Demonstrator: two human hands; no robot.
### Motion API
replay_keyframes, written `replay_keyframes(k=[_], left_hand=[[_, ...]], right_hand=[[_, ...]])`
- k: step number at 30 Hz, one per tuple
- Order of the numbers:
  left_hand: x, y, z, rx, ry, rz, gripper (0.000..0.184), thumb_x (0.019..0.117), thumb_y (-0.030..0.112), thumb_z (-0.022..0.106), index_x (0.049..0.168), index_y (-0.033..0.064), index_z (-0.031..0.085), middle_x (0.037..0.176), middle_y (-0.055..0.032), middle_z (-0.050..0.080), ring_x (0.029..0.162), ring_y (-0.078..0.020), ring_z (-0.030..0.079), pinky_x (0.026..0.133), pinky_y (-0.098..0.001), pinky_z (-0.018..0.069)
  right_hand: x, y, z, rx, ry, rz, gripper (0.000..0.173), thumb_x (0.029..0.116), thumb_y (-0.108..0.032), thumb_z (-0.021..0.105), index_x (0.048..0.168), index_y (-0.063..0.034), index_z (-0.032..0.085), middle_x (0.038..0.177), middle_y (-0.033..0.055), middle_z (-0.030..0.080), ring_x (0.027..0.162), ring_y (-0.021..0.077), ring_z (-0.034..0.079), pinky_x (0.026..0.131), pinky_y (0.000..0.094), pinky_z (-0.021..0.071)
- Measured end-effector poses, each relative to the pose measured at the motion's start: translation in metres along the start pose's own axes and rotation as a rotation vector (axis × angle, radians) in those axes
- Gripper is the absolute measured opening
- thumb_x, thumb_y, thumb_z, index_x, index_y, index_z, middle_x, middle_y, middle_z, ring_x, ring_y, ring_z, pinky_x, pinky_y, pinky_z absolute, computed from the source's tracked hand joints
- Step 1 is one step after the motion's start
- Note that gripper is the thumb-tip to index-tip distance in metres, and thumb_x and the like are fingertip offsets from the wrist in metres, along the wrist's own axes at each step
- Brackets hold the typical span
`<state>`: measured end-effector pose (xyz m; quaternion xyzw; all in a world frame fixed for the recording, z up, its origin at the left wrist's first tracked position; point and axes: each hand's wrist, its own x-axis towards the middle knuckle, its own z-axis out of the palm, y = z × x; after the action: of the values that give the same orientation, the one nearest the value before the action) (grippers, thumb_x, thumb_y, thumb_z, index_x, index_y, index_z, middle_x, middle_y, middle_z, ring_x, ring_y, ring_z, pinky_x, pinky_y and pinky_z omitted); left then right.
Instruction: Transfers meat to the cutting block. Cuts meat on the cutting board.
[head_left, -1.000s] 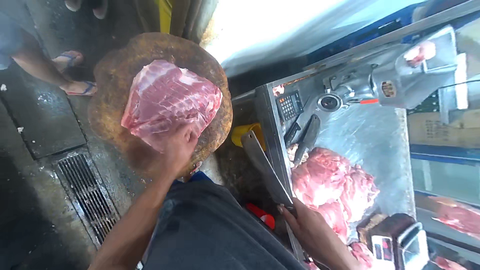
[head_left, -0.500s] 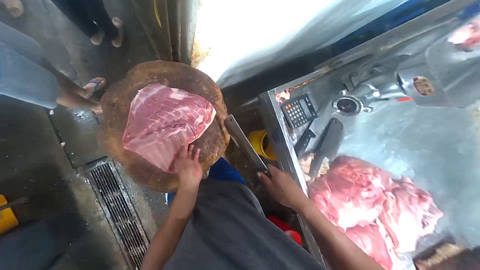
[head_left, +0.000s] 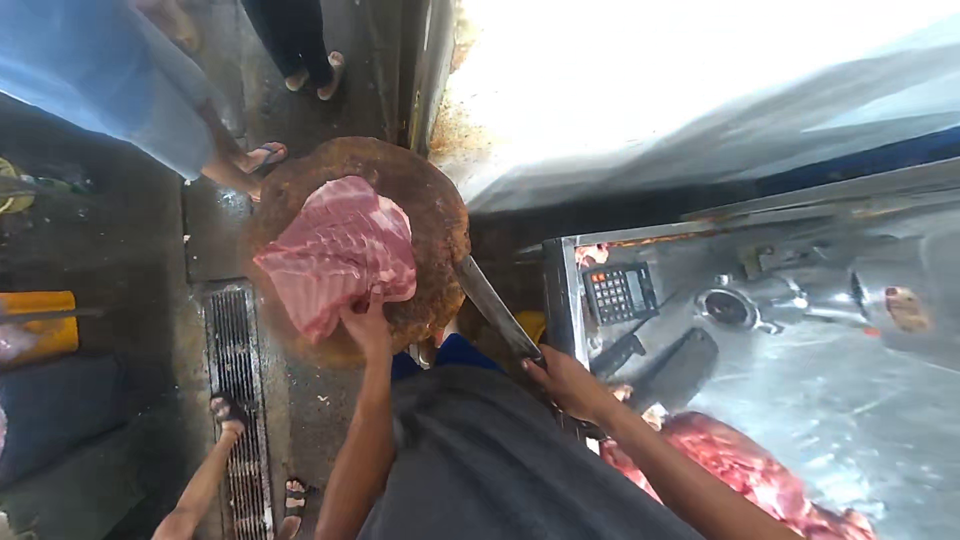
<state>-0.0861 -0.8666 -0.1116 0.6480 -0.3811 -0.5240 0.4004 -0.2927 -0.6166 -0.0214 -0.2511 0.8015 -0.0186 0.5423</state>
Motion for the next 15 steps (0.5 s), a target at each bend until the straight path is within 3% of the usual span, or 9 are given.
replay_keyframes(k=[2,3,4,6,8,9,12,15], left_hand=[[-0.004,0.004,0.005,-0.388,0.023,-0.070,0.047,0.0952,-0.001,0.065,0.132,0.0011,0.037,0.114,-0.0155,0.057,0.103,-0.0237,0.062,0.090,-0.0434,0.0565],[-0.007,0.014,0.007,-0.571,0.059,-0.167,0.036,0.1031,0.002,0.053,0.134,0.0059,0.035,0.119,-0.0142,0.056,0.108,-0.0248,0.061,0.095,-0.0459,0.0542],[-0.011,0.023,0.008,-0.712,0.093,-0.288,0.031,0.1094,0.014,0.043,0.139,0.0074,0.036,0.127,-0.0140,0.056,0.115,-0.0253,0.060,0.100,-0.0458,0.0515],[-0.018,0.031,0.010,-0.867,0.080,-0.477,0.044,0.1116,0.037,0.036,0.146,0.0100,0.038,0.137,-0.0109,0.055,0.125,-0.0233,0.057,0.107,-0.0436,0.0471],[-0.019,0.028,0.020,-0.859,0.008,-0.543,0.047,0.1095,0.047,0.038,0.140,0.0118,0.044,0.130,-0.0096,0.060,0.119,-0.0226,0.060,0.101,-0.0450,0.0503],[-0.015,0.024,0.026,-0.836,-0.016,-0.538,0.046,0.1085,0.046,0.043,0.138,0.0119,0.048,0.127,-0.0100,0.063,0.116,-0.0235,0.063,0.098,-0.0465,0.0525],[0.001,0.015,0.034,-0.794,0.054,-0.427,0.034,0.1062,0.024,0.054,0.134,0.0051,0.053,0.123,-0.0153,0.065,0.113,-0.0276,0.065,0.098,-0.0510,0.0547],[0.006,0.007,0.029,-0.799,0.059,-0.299,0.023,0.1000,0.007,0.060,0.123,0.0055,0.056,0.109,-0.0123,0.066,0.099,-0.0241,0.067,0.091,-0.0472,0.0575]], right_hand=[[0.002,0.003,-0.001,-0.019,-0.004,0.003,0.045,0.1080,-0.043,0.050,0.126,-0.0025,0.057,0.093,0.0175,0.067,0.080,0.0315,0.069,0.076,0.0535,0.0582],[0.002,0.003,-0.001,-0.029,-0.007,0.006,0.045,0.1079,-0.044,0.050,0.126,-0.0031,0.057,0.093,0.0170,0.067,0.078,0.0308,0.070,0.075,0.0530,0.0590],[0.003,0.003,-0.001,-0.040,-0.009,0.013,0.045,0.1078,-0.044,0.050,0.126,-0.0033,0.056,0.092,0.0166,0.067,0.077,0.0303,0.070,0.074,0.0523,0.0594],[0.002,0.002,-0.004,-0.067,-0.006,0.020,0.044,0.1079,-0.043,0.051,0.126,-0.0033,0.056,0.091,0.0163,0.067,0.073,0.0293,0.070,0.071,0.0503,0.0605],[0.003,0.002,-0.011,-0.088,0.004,0.020,0.043,0.1076,-0.042,0.052,0.126,-0.0030,0.056,0.091,0.0166,0.067,0.074,0.0297,0.070,0.072,0.0503,0.0602],[0.004,0.004,-0.014,-0.105,0.010,0.012,0.043,0.1074,-0.042,0.052,0.125,-0.0032,0.056,0.091,0.0166,0.067,0.076,0.0301,0.070,0.073,0.0512,0.0596],[0.007,0.010,-0.018,-0.139,0.019,-0.015,0.043,0.1073,-0.042,0.052,0.125,-0.0027,0.057,0.091,0.0169,0.067,0.077,0.0310,0.069,0.075,0.0530,0.0586],[0.007,0.012,-0.020,-0.127,0.012,0.002,0.042,0.1074,-0.043,0.052,0.123,-0.0046,0.056,0.087,0.0137,0.066,0.072,0.0272,0.069,0.071,0.0492,0.0596]])
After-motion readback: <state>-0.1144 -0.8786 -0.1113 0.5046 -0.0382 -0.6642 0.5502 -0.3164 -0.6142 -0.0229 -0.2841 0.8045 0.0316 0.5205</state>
